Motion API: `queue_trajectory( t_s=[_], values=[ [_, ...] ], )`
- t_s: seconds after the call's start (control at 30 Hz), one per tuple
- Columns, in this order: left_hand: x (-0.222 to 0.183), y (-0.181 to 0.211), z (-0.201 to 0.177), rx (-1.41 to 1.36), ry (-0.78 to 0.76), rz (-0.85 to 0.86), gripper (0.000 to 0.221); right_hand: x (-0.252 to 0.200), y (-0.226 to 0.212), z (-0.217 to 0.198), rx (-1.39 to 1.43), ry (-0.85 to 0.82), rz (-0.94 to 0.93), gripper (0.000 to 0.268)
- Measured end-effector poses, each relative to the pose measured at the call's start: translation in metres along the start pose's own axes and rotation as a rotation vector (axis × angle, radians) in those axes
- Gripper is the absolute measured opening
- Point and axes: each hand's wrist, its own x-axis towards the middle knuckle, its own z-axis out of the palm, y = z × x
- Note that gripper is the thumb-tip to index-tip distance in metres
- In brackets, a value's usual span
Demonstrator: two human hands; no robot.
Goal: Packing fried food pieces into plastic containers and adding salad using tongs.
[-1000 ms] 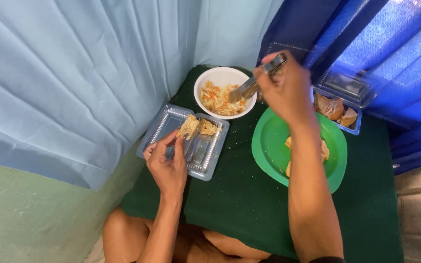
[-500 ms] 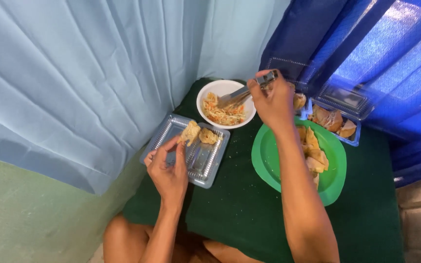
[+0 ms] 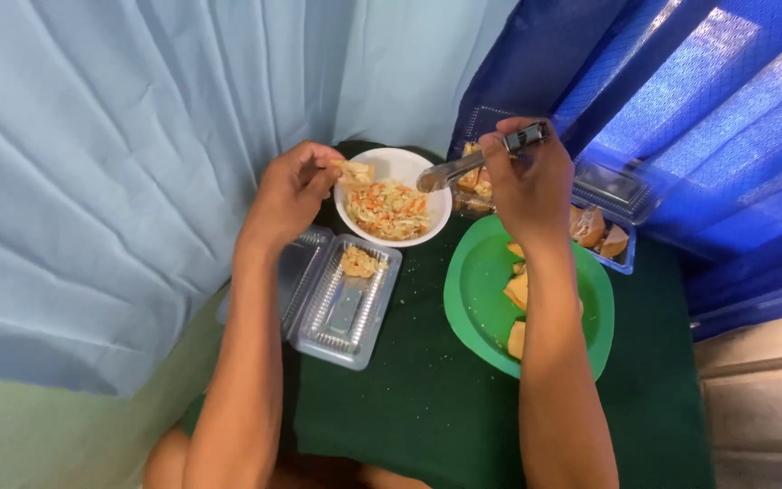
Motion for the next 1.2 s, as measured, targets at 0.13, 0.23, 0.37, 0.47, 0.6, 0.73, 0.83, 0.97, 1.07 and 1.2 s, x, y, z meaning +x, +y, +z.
queue_trajectory(
  t_s=[0.13,0.23,0.37,0.47,0.6,0.73,0.83,0.97,1.07,1.2],
  values=[
    [-0.005,-0.002,0.001,-0.049,-0.003,-0.031,0.014,0.000,0.003,0.005,0.023,-0.008,0.011,0.027],
    [-0.010,-0.002,0.000,-0.022,0.026,-0.004,0.012,-0.001,0.006,0.017,0.050,-0.031,-0.020,0.028],
    [-0.011,0.013,-0.003,0.005,0.067,0.066,0.015,-0.007,0.008,0.044,-0.077,-0.102,0.063,0.030],
    [-0.011,0.008,-0.002,0.002,0.087,0.109,0.015,-0.012,0.009,0.042,-0.105,-0.127,0.064,0.032],
    [-0.012,0.004,-0.001,0.010,0.101,0.164,0.016,-0.022,-0.015,0.030,-0.022,-0.081,-0.023,0.023],
    [-0.012,-0.007,-0.002,-0.022,0.080,0.177,0.021,-0.044,-0.020,0.037,-0.006,-0.081,-0.044,0.031],
    [-0.013,-0.006,-0.002,-0.043,0.073,0.172,0.021,-0.069,-0.019,0.049,-0.063,-0.024,-0.050,0.016],
    [-0.016,-0.002,-0.004,-0.054,0.090,0.155,0.020,-0.080,-0.031,0.049,-0.102,0.131,-0.115,0.016],
    [-0.016,-0.001,-0.002,-0.064,0.107,0.151,0.019,-0.085,-0.031,0.045,-0.117,0.188,-0.157,0.014],
    [-0.016,-0.003,0.000,-0.100,0.105,0.144,0.019,-0.087,-0.026,0.048,-0.105,0.183,-0.185,0.012]
  ],
)
